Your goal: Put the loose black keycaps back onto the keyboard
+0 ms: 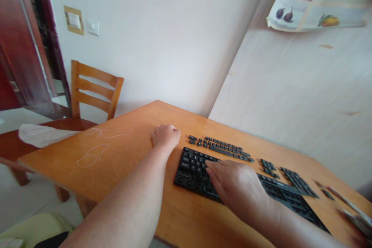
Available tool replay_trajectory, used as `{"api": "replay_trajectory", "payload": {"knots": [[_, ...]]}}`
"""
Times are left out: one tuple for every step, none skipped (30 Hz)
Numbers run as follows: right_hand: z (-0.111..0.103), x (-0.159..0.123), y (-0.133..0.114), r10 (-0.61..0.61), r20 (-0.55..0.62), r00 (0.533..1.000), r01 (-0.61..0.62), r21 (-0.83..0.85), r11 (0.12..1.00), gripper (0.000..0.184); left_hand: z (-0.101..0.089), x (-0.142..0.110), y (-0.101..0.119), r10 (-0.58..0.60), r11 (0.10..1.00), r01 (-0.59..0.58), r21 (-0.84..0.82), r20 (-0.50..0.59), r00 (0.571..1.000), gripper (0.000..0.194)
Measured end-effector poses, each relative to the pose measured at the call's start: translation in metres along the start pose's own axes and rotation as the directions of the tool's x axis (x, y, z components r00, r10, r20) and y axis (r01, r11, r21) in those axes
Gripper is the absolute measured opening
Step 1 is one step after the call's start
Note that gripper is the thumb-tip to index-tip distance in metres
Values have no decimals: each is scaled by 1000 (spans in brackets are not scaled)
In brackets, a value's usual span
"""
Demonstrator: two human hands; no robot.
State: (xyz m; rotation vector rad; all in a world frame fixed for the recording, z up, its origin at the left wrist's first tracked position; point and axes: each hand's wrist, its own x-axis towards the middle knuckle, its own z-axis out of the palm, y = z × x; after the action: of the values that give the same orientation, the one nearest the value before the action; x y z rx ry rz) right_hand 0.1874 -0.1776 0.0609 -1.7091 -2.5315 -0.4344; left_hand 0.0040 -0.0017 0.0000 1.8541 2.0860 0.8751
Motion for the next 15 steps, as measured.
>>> {"api": "replay_trajectory", "payload": {"knots": [[0, -6, 6, 7, -31, 1000, -7, 26, 1000, 35, -1, 0, 0, 4, 1000, -4, -2, 1, 1000, 34], [-1, -12, 13, 26, -55, 998, -23, 49, 999, 35, -1, 0, 0, 9, 1000, -9, -5, 2, 1000, 34], [-1, -18, 20, 44, -67, 997, -39, 74, 996, 36, -1, 0, -1, 15, 1000, -15, -7, 2, 1000, 34], [-1, -25, 26, 60, -71, 996, -53, 100, 994, 35, -1, 1, -2, 20, 1000, -20, -8, 0, 1000, 34], [-1, -32, 33, 81, -71, 994, -72, 126, 989, 35, -1, 1, -3, 26, 1000, -26, -7, 0, 1000, 35], [-1, -39, 41, 107, -77, 991, -94, 153, 984, 34, -1, 2, -4, 32, 999, -32, -7, -1, 999, 35], [-2, -46, 48, 137, -80, 987, -120, 183, 976, 34, 0, 3, -5, 40, 999, -40, -8, -2, 999, 36], [-2, -53, 57, 177, -87, 980, -155, 217, 964, 34, 1, 4, -7, 45, 999, -45, -9, -3, 999, 36], [-3, -59, 66, 225, -98, 969, -194, 255, 947, 33, 2, 5, -9, 53, 998, -53, -16, -9, 999, 37], [-5, -65, 76, 285, -112, 952, -241, 297, 924, 33, 4, 7, -11, 56, 998, -56, -23, -9, 998, 38], [-6, -71, 88, 355, -133, 925, -292, 345, 892, 33, 5, 8, -13, 52, 998, -53, -24, -15, 999, 40], [-7, -77, 100, 435, -160, 886, -345, 397, 850, 34, 7, 10, -15, 50, 999, -51, -18, -17, 999, 40], [-9, -82, 113, 512, -179, 840, -393, 448, 803, 35, 8, 12, -17, 54, 998, -55, -13, -17, 998, 41], [-10, -87, 127, 582, -194, 789, -434, 495, 753, 36, 10, 14, -19, 58, 998, -58, -12, -17, 998, 41], [-10, -91, 141, 651, -230, 724, -462, 540, 704, 37, 11, 16, -21, 56, 998, -56, -12, -26, 998, 41]]}}
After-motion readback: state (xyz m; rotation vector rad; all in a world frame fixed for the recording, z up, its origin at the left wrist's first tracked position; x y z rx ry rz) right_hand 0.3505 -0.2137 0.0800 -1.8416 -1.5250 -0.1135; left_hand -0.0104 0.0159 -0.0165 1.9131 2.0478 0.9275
